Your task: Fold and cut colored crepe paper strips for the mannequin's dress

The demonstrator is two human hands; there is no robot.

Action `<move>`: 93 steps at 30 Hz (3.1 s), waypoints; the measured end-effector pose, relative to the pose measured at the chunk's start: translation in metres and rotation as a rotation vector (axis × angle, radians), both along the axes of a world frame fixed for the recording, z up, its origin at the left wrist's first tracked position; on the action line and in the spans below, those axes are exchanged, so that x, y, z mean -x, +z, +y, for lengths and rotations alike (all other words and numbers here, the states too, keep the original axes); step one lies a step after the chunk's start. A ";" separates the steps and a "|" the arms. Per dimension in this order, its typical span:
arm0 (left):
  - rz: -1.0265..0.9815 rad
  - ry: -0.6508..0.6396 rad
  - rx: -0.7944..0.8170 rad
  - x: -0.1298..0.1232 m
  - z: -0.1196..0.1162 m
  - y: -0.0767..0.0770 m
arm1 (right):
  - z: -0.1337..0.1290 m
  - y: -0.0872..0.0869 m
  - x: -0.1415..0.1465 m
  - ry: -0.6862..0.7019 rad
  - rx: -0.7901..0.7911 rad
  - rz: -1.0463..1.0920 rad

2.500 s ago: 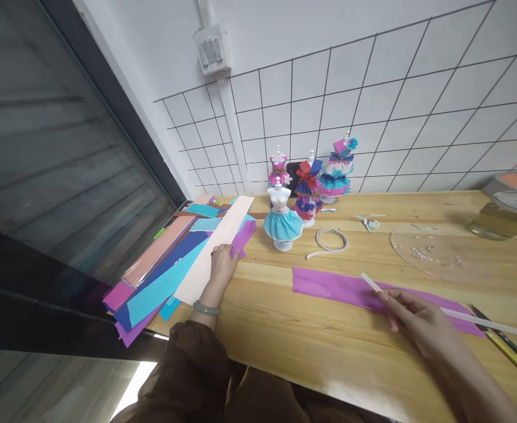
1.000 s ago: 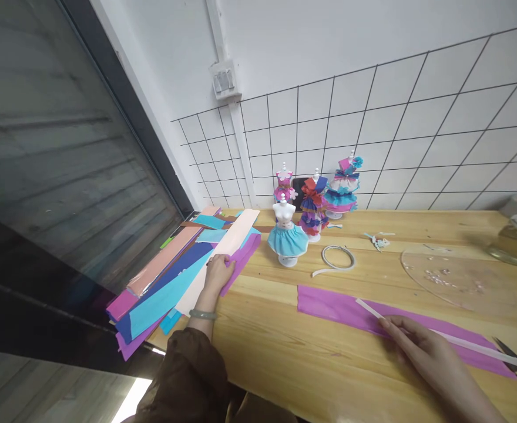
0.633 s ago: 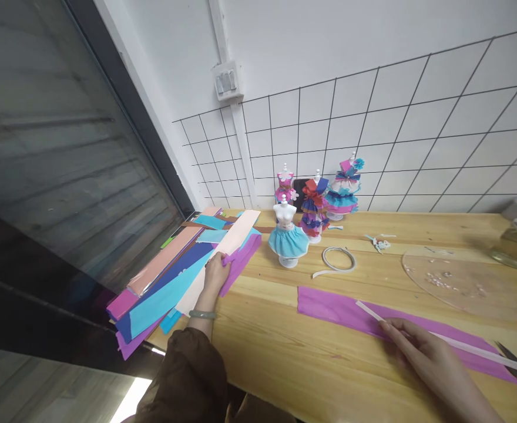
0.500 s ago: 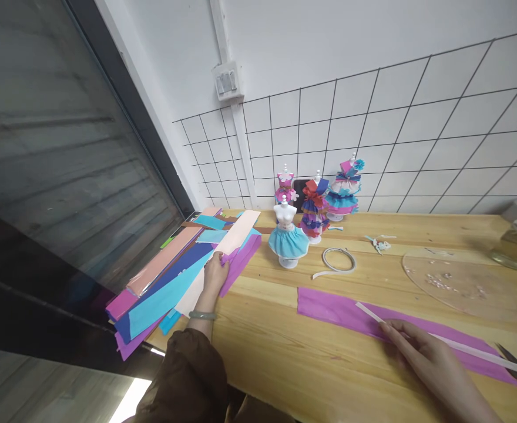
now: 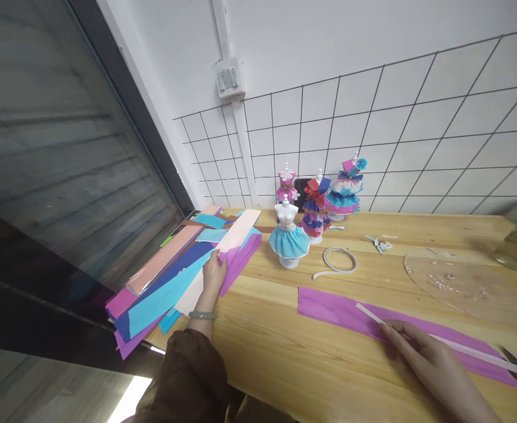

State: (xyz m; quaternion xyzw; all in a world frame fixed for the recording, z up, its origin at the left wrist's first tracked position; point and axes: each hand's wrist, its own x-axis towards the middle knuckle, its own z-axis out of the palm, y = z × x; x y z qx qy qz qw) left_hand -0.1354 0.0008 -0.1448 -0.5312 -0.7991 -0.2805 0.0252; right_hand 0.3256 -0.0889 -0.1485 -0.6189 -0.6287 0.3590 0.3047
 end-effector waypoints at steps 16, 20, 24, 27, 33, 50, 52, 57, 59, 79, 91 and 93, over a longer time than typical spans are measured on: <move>0.012 0.005 -0.008 -0.001 -0.001 0.000 | -0.001 0.009 0.004 0.011 0.015 0.007; -0.009 0.019 -0.020 -0.001 -0.002 0.001 | 0.000 0.010 0.004 0.009 0.016 -0.023; -0.042 0.043 -0.033 0.000 -0.002 0.001 | 0.000 0.010 0.005 -0.003 0.033 -0.014; -0.107 0.046 -0.083 0.002 0.000 0.000 | -0.001 0.007 0.004 0.011 0.042 -0.001; -0.225 0.068 -0.181 0.007 0.002 -0.005 | -0.001 0.003 0.002 0.027 0.036 0.028; -0.283 0.082 -0.271 0.010 0.005 -0.013 | 0.001 -0.002 0.004 0.072 0.072 0.019; -0.298 0.089 -0.274 0.011 0.005 -0.013 | 0.001 -0.002 0.005 0.083 0.073 0.006; -0.325 0.109 -0.276 0.012 0.005 -0.014 | 0.001 0.001 0.006 0.116 0.082 -0.035; -0.321 0.108 -0.279 0.012 0.004 -0.014 | 0.001 0.001 0.007 0.111 0.079 -0.042; -0.060 -0.090 -0.176 -0.005 -0.004 -0.011 | 0.000 0.004 0.005 0.103 0.043 -0.112; 0.122 -0.244 -0.056 -0.011 -0.002 -0.017 | 0.000 0.003 0.008 0.073 0.041 -0.055; 0.112 -0.243 -0.059 -0.010 -0.001 -0.017 | 0.000 0.005 0.009 0.081 0.035 -0.062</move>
